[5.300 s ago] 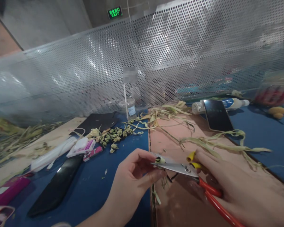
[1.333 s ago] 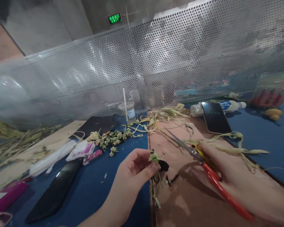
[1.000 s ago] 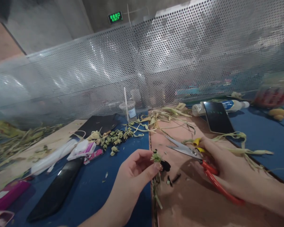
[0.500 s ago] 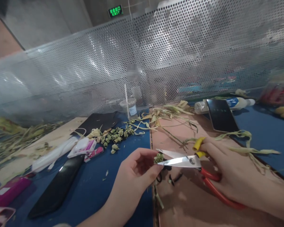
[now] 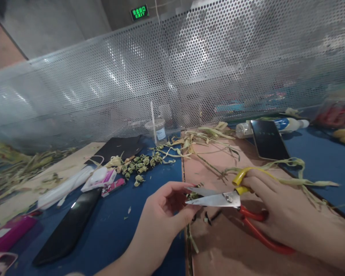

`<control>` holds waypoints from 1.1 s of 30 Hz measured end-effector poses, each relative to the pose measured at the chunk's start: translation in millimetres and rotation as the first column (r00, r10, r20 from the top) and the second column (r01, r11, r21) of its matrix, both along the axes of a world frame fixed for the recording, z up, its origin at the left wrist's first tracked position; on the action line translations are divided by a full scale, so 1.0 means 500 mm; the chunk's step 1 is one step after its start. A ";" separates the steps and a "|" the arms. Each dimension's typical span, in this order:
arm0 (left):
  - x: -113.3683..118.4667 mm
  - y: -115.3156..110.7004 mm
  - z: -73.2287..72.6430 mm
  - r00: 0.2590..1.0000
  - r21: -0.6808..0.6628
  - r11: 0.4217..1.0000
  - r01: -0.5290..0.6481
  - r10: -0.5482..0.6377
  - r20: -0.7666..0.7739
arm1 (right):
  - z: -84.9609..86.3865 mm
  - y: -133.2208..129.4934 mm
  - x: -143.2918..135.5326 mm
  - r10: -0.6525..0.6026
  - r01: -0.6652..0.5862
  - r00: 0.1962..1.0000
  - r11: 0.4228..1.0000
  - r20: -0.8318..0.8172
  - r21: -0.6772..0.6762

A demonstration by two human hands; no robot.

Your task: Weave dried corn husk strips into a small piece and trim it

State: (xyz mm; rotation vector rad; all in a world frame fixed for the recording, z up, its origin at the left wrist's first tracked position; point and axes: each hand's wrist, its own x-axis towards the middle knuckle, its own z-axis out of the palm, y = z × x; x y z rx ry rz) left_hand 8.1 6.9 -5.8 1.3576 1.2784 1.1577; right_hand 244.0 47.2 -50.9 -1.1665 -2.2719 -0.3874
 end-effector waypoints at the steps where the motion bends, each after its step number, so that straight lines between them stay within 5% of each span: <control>1: 0.000 0.000 0.000 1.000 0.000 1.000 -0.001 0.001 -0.005 | 0.001 -0.001 0.000 -0.013 0.014 0.999 1.000 0.031 -0.012; 33: -0.006 0.000 -0.010 0.998 -0.017 1.000 -0.007 0.006 -0.059 | 0.006 0.029 0.014 0.129 -0.130 0.992 0.982 0.014 0.137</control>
